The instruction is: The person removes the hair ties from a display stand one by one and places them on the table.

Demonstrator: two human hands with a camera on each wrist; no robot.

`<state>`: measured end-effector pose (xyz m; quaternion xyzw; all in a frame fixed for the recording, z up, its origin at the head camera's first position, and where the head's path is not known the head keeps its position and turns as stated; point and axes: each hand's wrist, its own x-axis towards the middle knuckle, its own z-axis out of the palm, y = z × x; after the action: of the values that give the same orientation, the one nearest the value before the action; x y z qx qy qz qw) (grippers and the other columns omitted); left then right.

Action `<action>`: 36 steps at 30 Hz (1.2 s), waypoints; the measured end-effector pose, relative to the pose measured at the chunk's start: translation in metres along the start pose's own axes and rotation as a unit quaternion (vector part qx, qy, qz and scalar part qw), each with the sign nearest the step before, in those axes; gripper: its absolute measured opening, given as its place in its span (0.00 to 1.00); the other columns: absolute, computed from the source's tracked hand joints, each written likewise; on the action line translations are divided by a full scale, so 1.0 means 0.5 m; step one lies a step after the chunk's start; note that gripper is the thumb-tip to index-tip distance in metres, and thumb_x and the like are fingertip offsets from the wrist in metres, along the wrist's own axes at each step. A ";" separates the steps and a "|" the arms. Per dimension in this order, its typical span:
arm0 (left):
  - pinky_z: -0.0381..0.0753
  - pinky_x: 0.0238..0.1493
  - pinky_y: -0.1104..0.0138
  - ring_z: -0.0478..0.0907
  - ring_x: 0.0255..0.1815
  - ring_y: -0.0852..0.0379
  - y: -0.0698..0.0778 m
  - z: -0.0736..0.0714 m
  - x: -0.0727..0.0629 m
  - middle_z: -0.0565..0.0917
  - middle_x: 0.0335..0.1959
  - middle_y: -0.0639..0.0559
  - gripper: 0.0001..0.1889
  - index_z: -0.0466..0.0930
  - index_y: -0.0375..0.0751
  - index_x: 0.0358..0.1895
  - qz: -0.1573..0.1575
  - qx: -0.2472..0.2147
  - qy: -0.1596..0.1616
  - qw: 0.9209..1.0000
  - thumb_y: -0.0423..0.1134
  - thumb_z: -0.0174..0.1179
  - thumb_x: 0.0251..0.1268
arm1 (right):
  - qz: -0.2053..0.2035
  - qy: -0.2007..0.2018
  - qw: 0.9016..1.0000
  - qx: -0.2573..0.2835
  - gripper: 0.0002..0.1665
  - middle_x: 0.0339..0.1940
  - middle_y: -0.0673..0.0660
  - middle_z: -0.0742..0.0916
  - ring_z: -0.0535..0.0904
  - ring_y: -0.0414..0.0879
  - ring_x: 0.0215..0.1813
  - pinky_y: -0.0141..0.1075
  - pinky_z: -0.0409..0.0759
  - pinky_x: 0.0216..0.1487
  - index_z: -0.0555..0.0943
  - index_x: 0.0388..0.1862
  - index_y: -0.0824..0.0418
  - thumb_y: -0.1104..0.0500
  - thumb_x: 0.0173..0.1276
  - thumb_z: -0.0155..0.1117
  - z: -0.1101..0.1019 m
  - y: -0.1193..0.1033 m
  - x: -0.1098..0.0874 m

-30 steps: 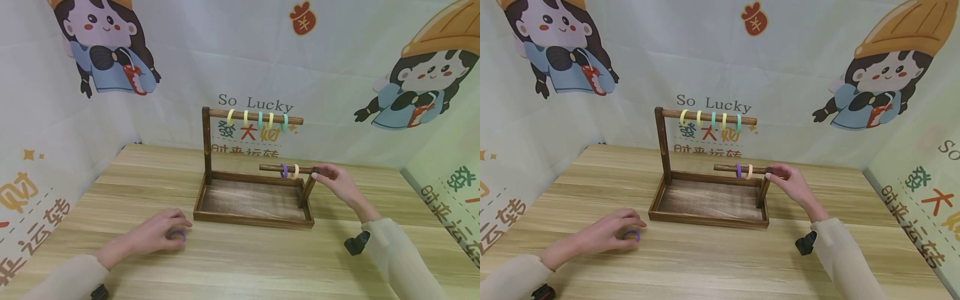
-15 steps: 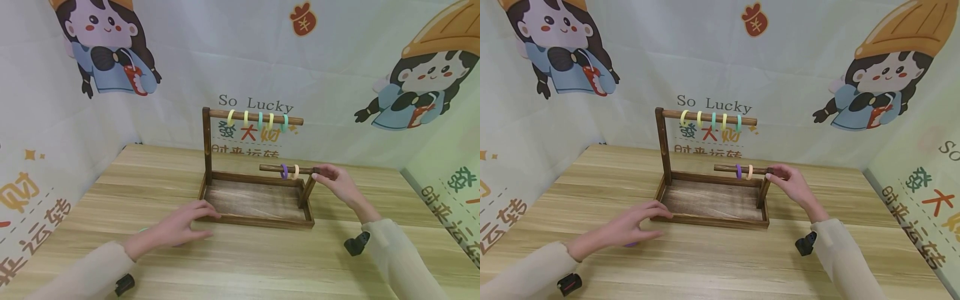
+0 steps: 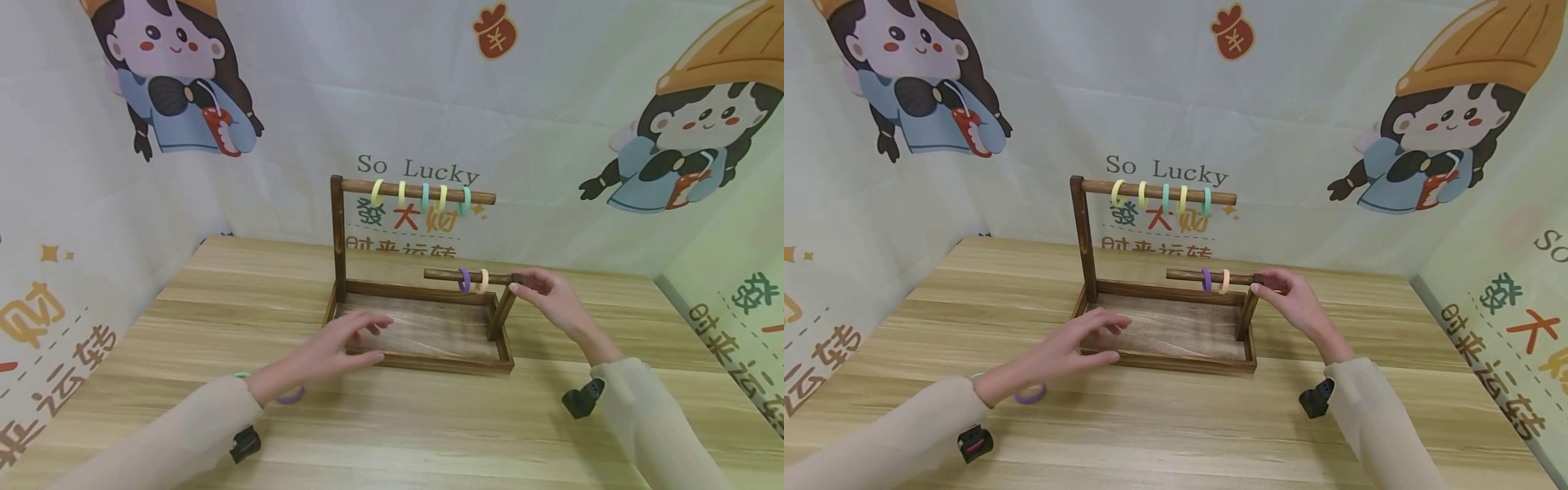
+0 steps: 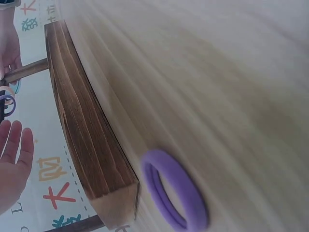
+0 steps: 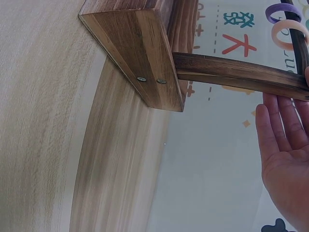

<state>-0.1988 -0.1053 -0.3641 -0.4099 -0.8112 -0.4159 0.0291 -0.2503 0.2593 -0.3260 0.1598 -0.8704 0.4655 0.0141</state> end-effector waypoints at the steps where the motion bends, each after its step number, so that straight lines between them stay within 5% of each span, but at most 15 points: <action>1: 0.76 0.41 0.64 0.71 0.47 0.54 -0.001 0.002 0.005 0.72 0.49 0.50 0.25 0.67 0.38 0.57 0.003 -0.002 0.007 1.000 0.40 0.60 0.57 | 0.000 0.000 1.000 0.000 0.25 0.50 0.63 0.77 0.72 0.50 0.51 0.36 0.73 0.46 0.69 0.56 0.67 0.53 0.65 0.54 0.000 0.000 0.000; 16: 0.73 0.48 0.59 0.66 0.55 0.50 -0.004 0.025 0.065 0.66 0.57 0.45 0.33 0.56 0.39 0.64 -0.064 -0.103 0.055 0.991 0.33 0.60 0.56 | 0.012 -0.002 1.000 -0.001 0.29 0.52 0.65 0.75 0.70 0.54 0.53 0.47 0.70 0.51 0.67 0.58 0.68 0.50 0.65 0.54 -0.001 -0.005 -0.003; 26: 0.69 0.52 0.56 0.64 0.57 0.45 0.062 0.007 0.100 0.64 0.58 0.38 0.33 0.54 0.31 0.64 -0.106 -0.133 0.071 0.983 0.32 0.59 0.57 | 0.012 -0.003 1.000 -0.001 0.29 0.52 0.65 0.75 0.70 0.54 0.53 0.47 0.69 0.51 0.67 0.58 0.68 0.50 0.65 0.54 0.000 -0.005 -0.001; 36: 0.68 0.53 0.63 0.62 0.58 0.49 0.010 0.030 0.145 0.64 0.60 0.44 0.34 0.56 0.38 0.64 -0.089 -0.110 0.095 0.985 0.38 0.61 0.55 | 0.007 -0.002 1.000 -0.003 0.28 0.51 0.65 0.76 0.71 0.53 0.52 0.46 0.70 0.50 0.68 0.58 0.68 0.51 0.65 0.54 0.000 -0.004 -0.002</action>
<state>-0.2389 -0.0470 -0.3427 -0.2955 -0.7873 -0.5406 0.0230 -0.2486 0.2587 -0.3246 0.1544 -0.8730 0.4625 0.0096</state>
